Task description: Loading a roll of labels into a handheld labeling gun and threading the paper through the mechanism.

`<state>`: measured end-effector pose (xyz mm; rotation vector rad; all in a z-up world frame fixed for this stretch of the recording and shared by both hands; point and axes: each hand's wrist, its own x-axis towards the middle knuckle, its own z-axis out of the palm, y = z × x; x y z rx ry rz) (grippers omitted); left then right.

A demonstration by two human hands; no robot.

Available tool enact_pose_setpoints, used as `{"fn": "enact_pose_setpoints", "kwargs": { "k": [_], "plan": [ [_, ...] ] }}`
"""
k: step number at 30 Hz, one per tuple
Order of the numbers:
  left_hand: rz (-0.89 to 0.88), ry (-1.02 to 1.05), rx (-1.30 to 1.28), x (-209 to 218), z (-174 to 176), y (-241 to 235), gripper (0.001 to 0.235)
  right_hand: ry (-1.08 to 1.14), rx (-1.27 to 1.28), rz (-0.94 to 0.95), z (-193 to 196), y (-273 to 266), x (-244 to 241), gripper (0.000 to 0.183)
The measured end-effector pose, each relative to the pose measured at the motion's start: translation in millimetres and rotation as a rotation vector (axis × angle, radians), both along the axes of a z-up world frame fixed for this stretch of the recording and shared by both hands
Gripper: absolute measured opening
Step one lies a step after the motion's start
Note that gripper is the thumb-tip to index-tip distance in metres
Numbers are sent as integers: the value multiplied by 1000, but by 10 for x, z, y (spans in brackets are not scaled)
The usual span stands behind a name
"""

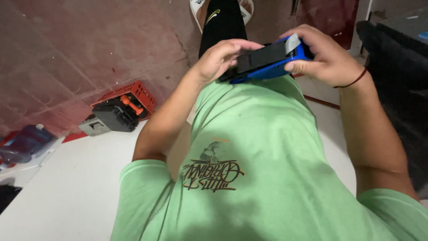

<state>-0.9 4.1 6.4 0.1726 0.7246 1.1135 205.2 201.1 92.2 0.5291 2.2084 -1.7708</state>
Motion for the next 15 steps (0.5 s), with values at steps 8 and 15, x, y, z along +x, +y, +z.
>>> {"fn": "enact_pose_setpoints", "kwargs": {
  "k": [8,15],
  "plan": [
    [-28,285,76,132,-82,51,31,-122,-154,-36,105,-43,-146,59],
    [-14,401,37,286,-260,29,28,-74,-58,-5,-7,-80,-79,62]
  ]
}}
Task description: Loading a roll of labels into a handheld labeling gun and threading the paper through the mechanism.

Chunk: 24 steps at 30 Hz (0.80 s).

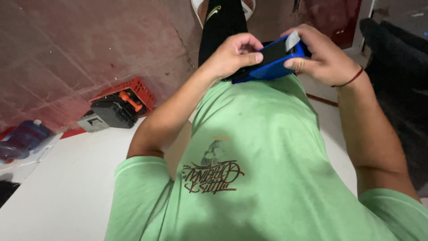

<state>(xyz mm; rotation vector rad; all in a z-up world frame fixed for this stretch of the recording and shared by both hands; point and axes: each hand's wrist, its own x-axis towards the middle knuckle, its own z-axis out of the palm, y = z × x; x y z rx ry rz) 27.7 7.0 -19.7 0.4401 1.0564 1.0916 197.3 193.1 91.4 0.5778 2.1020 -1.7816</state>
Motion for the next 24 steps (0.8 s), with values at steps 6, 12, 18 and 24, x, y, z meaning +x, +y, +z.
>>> {"fn": "enact_pose_setpoints", "kwargs": {
  "k": [6,12,18,24],
  "plan": [
    [-149,352,-120,-213,505,207,30,46,4,5,31,-18,-51,57],
    [-169,59,-62,-145,267,170,44,181,135,81,-11,-53,-80,61],
    [-168,113,-116,-57,161,194,39,155,98,55,-145,-37,4,62],
    [-169,18,53,-196,217,124,47,161,69,39,-129,28,-19,59]
  ]
}}
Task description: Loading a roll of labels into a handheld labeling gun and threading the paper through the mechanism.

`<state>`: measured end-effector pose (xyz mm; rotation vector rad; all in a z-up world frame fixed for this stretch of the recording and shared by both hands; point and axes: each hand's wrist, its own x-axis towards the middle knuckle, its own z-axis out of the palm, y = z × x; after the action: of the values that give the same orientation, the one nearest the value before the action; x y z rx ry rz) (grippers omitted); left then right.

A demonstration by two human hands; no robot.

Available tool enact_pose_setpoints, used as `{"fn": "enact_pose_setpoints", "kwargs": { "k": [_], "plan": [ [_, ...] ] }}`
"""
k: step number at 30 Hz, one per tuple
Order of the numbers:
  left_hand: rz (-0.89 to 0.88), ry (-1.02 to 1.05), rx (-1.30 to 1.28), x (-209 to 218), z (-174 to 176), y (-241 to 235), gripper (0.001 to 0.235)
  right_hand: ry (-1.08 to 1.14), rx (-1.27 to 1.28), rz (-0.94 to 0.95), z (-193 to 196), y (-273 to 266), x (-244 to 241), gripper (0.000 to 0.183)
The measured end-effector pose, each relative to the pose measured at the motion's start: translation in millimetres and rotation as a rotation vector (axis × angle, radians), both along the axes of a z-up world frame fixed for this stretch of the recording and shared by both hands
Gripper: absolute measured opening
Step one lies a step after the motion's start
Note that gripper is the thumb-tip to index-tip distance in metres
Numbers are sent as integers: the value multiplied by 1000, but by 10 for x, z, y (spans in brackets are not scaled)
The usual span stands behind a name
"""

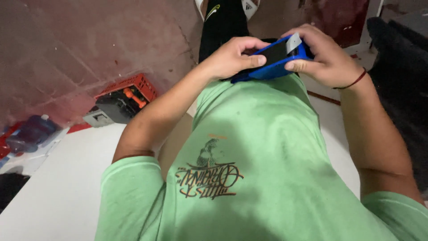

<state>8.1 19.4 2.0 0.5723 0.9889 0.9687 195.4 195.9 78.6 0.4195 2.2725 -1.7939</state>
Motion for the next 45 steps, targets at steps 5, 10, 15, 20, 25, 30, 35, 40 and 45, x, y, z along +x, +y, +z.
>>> {"fn": "enact_pose_setpoints", "kwargs": {
  "k": [5,10,15,20,25,30,35,40,45],
  "plan": [
    [105,-23,-37,61,-141,-32,45,-92,-40,-29,-7,67,-123,53],
    [14,535,130,-63,297,67,68,-63,-46,-10,63,190,-349,59],
    [179,709,192,-169,395,-11,72,-9,122,-47,186,120,-722,62],
    [451,629,119,-512,156,-242,64,142,-307,-315,356,206,-778,62],
    [995,101,205,-1046,-48,-373,52,26,-331,-72,-15,-178,-1099,85],
    [1116,141,-8,-1446,590,-108,68,106,-340,-192,-514,-1111,-1465,49],
    [1226,-238,3,-1776,1415,117,32,238,-197,-377,-3,-1323,-2146,31],
    [1248,26,79,-2036,1232,130,37,284,351,-418,207,-1177,-2608,30],
    [1322,-151,55,-1976,1532,56,34,546,590,-329,338,-1212,-2685,28]
  ]
}}
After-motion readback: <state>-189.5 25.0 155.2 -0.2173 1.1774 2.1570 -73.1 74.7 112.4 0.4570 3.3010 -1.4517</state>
